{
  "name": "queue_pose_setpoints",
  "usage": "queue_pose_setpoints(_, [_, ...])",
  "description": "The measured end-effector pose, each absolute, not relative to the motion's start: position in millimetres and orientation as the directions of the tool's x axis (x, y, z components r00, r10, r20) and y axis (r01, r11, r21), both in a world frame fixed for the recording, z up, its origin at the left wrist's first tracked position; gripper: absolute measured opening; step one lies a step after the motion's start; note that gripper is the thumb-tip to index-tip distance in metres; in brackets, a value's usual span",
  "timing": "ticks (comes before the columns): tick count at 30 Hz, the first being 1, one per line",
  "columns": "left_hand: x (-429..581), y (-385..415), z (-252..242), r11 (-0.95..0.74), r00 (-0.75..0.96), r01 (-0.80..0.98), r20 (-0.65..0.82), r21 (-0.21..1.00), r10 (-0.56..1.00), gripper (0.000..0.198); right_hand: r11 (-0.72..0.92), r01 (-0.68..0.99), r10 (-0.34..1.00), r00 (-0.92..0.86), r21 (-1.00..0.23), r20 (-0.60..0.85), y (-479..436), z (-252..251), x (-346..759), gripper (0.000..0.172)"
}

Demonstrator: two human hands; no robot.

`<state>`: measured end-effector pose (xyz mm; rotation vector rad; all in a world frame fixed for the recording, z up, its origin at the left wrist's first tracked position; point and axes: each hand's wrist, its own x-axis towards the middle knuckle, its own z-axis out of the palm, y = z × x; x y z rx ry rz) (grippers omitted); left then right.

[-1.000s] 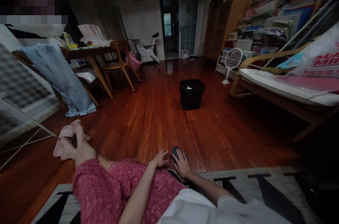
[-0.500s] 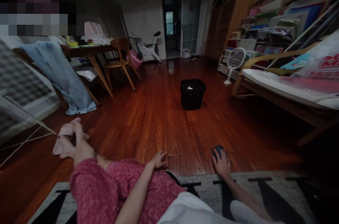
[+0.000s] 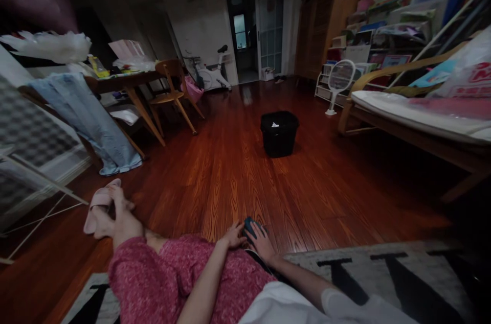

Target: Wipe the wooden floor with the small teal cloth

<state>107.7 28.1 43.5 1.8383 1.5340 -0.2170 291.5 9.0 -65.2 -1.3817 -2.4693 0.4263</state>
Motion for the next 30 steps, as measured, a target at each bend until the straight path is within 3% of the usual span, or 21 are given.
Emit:
queue_pose_setpoints(3, [108.2, 26.5, 45.5, -0.033, 0.279, 0.91, -0.554, 0.413, 0.785, 0.083, 0.651, 0.653, 0.735, -0.67, -0.387, 0.103, 23.6, -56.3, 322.3, 0.055])
queue_pose_setpoints(5, [108.2, 26.6, 45.9, -0.033, 0.28, 0.911, -0.556, 0.411, 0.782, 0.082, 0.618, 0.701, 0.769, -0.634, -0.357, 0.086, 36.3, -52.6, 366.0, 0.054])
queue_pose_setpoints(10, [107.2, 29.8, 41.9, -0.016, 0.272, 0.909, -0.564, 0.416, 0.78, 0.083, 0.125, 0.974, 0.991, -0.113, -0.19, 0.071, 47.7, -58.8, 498.2, 0.054])
queue_pose_setpoints(14, [104.8, 32.3, 35.3, -0.016, 0.292, 0.894, -0.554, 0.448, 0.78, 0.085, -0.283, 0.946, 0.949, 0.3, -0.158, 0.095, 33.5, -72.6, 550.3, 0.06])
queue_pose_setpoints(18, [101.8, 34.4, 29.6, -0.017, 0.301, 0.884, -0.541, 0.467, 0.785, 0.09, -0.443, 0.87, 0.871, 0.474, -0.216, 0.127, 21.6, -83.0, 514.9, 0.063])
queue_pose_setpoints(21, [101.0, 35.5, 27.9, -0.018, 0.298, 0.887, -0.54, 0.462, 0.787, 0.091, -0.329, 0.916, 0.924, 0.363, -0.231, 0.123, 14.3, -84.2, 451.5, 0.063])
queue_pose_setpoints(25, [101.5, 34.7, 29.5, -0.028, 0.302, 0.889, -0.54, 0.456, 0.786, 0.089, 0.049, 0.965, 0.994, -0.022, -0.257, 0.107, 0.1, -83.0, 359.4, 0.059])
queue_pose_setpoints(30, [101.9, 30.9, 34.2, -0.034, 0.304, 0.888, -0.532, 0.458, 0.79, 0.084, 0.479, 0.82, 0.875, -0.474, -0.313, 0.097, 2.2, -71.3, 298.7, 0.056])
